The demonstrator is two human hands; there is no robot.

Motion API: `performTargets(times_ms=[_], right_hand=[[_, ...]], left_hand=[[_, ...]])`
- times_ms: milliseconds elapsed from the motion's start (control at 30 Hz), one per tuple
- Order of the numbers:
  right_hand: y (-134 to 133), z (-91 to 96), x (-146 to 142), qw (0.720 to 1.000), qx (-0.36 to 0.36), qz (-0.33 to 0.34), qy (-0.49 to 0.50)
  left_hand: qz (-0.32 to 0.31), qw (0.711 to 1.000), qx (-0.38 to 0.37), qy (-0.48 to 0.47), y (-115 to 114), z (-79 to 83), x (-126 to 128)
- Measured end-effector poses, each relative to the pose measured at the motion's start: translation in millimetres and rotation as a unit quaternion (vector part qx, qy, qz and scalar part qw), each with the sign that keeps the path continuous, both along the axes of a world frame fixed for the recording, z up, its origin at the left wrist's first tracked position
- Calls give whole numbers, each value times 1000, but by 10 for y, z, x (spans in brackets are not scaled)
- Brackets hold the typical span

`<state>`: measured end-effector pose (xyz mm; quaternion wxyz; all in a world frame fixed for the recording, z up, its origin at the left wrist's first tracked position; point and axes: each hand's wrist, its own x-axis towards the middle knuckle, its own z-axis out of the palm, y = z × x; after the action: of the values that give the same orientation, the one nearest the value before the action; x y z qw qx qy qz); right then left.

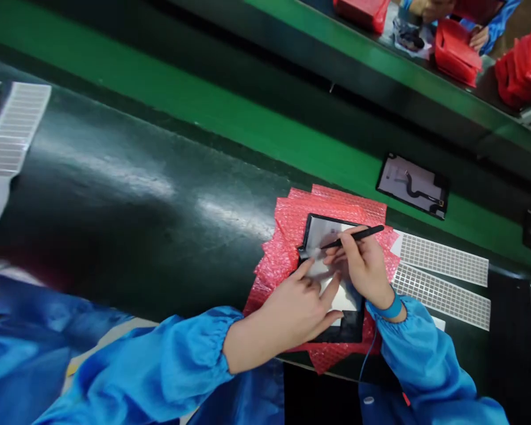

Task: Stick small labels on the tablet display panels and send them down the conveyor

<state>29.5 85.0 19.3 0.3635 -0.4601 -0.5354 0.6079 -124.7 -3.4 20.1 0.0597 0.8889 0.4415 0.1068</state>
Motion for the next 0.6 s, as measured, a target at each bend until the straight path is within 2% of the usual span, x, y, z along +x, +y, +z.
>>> performTargets(times_ms=[100,200,333,600], right_hand=[[55,-120,-142,1000,-10,-5,-4],[39,-182,-148,1000,-25,-10,-4],[-28,-154,-127,999,-31,-15,-16],[-109,-113,-154,998,-58,-22,-31]], left_hand=[[2,999,-6,46,48,-32,-69],[17,998,-12,61,-7,35,-108],[48,995,-40,76,-112,82,-171],[65,996,-61,27,-164,17,-210]])
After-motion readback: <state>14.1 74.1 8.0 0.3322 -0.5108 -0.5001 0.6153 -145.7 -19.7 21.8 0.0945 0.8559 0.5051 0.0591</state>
